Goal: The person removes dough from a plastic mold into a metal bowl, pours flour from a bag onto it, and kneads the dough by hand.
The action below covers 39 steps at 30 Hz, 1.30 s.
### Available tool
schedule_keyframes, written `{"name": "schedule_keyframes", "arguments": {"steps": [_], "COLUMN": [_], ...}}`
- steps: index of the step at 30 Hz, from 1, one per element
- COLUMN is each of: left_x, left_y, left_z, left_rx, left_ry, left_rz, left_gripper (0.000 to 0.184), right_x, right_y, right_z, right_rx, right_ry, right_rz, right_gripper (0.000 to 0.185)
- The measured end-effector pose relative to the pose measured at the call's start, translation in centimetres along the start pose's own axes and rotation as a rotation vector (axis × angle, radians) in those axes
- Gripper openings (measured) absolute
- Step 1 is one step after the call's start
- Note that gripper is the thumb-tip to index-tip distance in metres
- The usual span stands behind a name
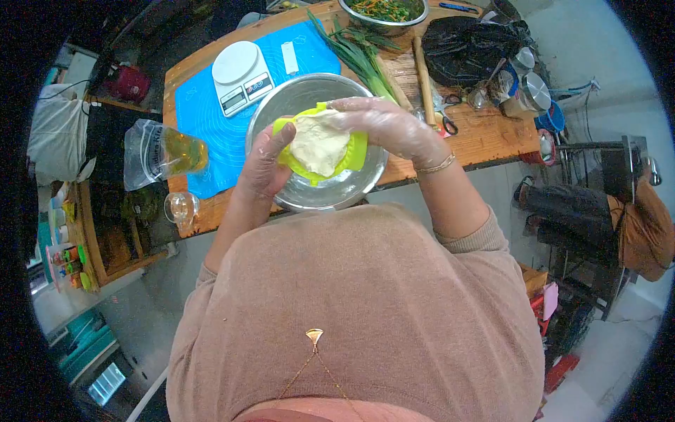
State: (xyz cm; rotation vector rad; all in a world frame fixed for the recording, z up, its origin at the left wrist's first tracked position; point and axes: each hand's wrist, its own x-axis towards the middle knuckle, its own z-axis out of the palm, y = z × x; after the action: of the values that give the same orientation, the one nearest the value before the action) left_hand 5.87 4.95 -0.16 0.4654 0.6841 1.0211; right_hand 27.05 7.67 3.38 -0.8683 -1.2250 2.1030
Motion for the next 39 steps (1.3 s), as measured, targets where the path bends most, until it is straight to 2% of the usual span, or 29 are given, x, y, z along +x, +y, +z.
{"name": "schedule_keyframes", "arguments": {"steps": [1,2,4,8,11,12,15,19,22,25,28,31,36,39], "left_x": [0.1,0.3,0.8,0.9,1.2,1.3,1.8,1.9,1.8,1.6,2.0,2.0,1.8,1.6], "left_y": [-0.3,-0.7,-1.3,-2.0,-1.7,-1.8,-2.7,-2.7,-2.3,-1.7,-2.4,-2.4,-1.9,-2.2], "left_z": [-0.1,0.0,0.2,0.6,1.4,1.3,0.9,0.8,1.2,1.9,1.6,1.2,1.4,1.6], "left_rx": [-0.005,0.020,0.070,-0.031,-0.088,-0.077,0.074,0.105,0.028,-0.039,0.090,0.125,-0.021,0.003], "left_ry": [-0.022,0.025,0.118,0.128,0.115,0.118,0.093,0.126,0.069,0.045,0.044,0.011,-0.084,-0.076], "left_rz": [0.009,0.019,0.045,0.087,0.121,0.120,0.173,0.150,0.103,0.080,0.109,0.114,0.035,0.039], "left_gripper": [0.031,0.032,0.032,0.034,0.034,0.034,0.038,0.044,0.047,0.050,0.053,0.057,0.062,0.064], "right_x": [-0.1,0.7,0.7,0.3,0.0,0.4,0.8,0.5,-0.3,-0.2,-0.1,-0.1,-0.7,-0.6], "right_y": [-0.2,1.3,1.7,1.1,0.5,0.7,1.5,1.1,-0.2,-0.1,-0.6,-0.2,-0.6,-0.8], "right_z": [0.3,-0.7,-1.2,-2.1,-2.2,-1.9,-1.4,-3.0,-3.4,-3.8,-1.2,-2.4,-3.8,-2.6], "right_rx": [-0.216,-0.230,-0.177,-0.145,0.066,-0.282,-0.542,-0.423,-0.156,0.202,-0.525,-0.471,-0.161,-0.297], "right_ry": [0.062,0.053,0.046,-0.010,0.006,0.152,0.234,0.036,-0.009,-0.024,0.095,0.066,0.029,0.079], "right_rz": [-0.003,0.001,-0.030,-0.112,-0.082,-0.134,-0.120,-0.112,-0.061,0.019,-0.060,-0.043,-0.016,0.014], "right_gripper": [0.042,0.043,0.044,0.050,0.059,0.063,0.064,0.068,0.063,0.076,0.080,0.083,0.065,0.065]}}
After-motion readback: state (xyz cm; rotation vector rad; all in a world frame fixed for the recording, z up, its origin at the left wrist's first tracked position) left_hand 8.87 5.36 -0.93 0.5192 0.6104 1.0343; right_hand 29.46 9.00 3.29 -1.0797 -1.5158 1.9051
